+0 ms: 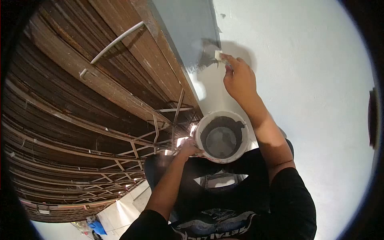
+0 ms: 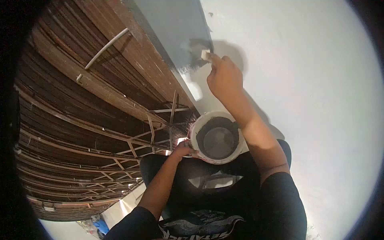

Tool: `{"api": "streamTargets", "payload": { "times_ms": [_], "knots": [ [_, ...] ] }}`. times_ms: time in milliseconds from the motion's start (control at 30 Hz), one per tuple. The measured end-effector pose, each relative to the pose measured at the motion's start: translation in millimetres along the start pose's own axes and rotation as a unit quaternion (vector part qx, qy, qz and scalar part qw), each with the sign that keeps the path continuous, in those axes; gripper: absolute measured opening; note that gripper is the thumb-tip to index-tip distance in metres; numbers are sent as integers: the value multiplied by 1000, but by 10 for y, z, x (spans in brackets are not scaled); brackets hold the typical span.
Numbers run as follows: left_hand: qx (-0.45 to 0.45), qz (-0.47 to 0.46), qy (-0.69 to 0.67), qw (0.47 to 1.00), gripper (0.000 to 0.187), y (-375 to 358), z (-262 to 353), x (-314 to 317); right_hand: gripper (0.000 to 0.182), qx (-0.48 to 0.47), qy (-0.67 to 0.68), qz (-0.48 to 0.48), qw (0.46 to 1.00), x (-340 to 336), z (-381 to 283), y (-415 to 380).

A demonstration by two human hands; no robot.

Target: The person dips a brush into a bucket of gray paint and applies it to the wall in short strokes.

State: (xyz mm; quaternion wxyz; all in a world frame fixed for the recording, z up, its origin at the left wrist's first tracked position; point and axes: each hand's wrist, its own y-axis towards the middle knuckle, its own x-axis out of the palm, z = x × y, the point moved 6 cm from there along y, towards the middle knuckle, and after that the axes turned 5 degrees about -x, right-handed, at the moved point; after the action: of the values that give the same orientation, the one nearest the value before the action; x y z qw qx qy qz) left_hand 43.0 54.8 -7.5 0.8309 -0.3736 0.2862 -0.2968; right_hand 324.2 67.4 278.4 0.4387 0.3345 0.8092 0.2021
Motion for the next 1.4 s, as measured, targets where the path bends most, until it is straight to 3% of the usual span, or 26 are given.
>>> {"api": "streamTargets", "payload": {
  "times_ms": [100,167,233,267,367,433,500,567,600,667,767,800,867,900,1000,1167,1233,1267,1333,1400],
  "knots": [
    [47,-25,-7,999,81,111,-58,-3,38,-35,54,75,995,-99,-237,176],
    [80,27,16,996,78,86,-57,-35,38,-46,94,117,988,13,-269,262],
    [68,28,-17,997,78,-112,13,-30,39,-52,78,87,992,302,-177,226],
    [101,21,17,995,78,170,-160,-40,40,-53,69,72,994,461,-113,186],
    [60,12,-53,997,78,424,-425,-36,42,1,2,-20,1000,859,153,-272],
    [93,75,-27,992,73,831,-717,-91,42,17,-26,-74,997,1074,370,-534],
    [55,71,44,995,74,747,-612,-108,39,40,-52,-117,991,1076,500,-619],
    [41,47,17,998,71,298,-332,-103,34,67,-97,-152,981,989,537,-625],
    [37,32,1,999,70,175,-222,-82,33,72,-80,-107,988,815,448,-550],
    [113,80,54,989,69,930,-685,-109,31,79,-48,-18,996,393,236,-414],
    [92,32,0,995,112,1101,-757,-56,31,18,3,162,987,106,12,-114],
    [85,13,-2,996,112,1067,-746,-54,32,-1,14,166,986,154,16,-46],
    [81,13,131,988,114,711,-587,-22,35,-39,34,173,984,429,146,3],
    [90,32,264,960,114,240,-268,41,40,5,-25,84,996,773,380,-47],
    [193,72,265,942,117,615,-351,45,42,8,12,42,999,1131,678,-343],
    [141,65,239,959,110,691,-467,-13,35,80,-94,-94,988,1187,940,-750],
    [136,5,98,986,102,492,-407,-53,34,132,-69,-64,987,1068,906,-851],
    [126,52,110,984,92,342,-346,-83,34,159,-56,-51,984,1002,867,-903],
    [94,109,147,979,87,862,-642,-180,36,114,-14,47,992,924,689,-895],
    [52,104,103,988,81,730,-756,-133,39,60,75,131,987,849,401,-848]
  ]
}}
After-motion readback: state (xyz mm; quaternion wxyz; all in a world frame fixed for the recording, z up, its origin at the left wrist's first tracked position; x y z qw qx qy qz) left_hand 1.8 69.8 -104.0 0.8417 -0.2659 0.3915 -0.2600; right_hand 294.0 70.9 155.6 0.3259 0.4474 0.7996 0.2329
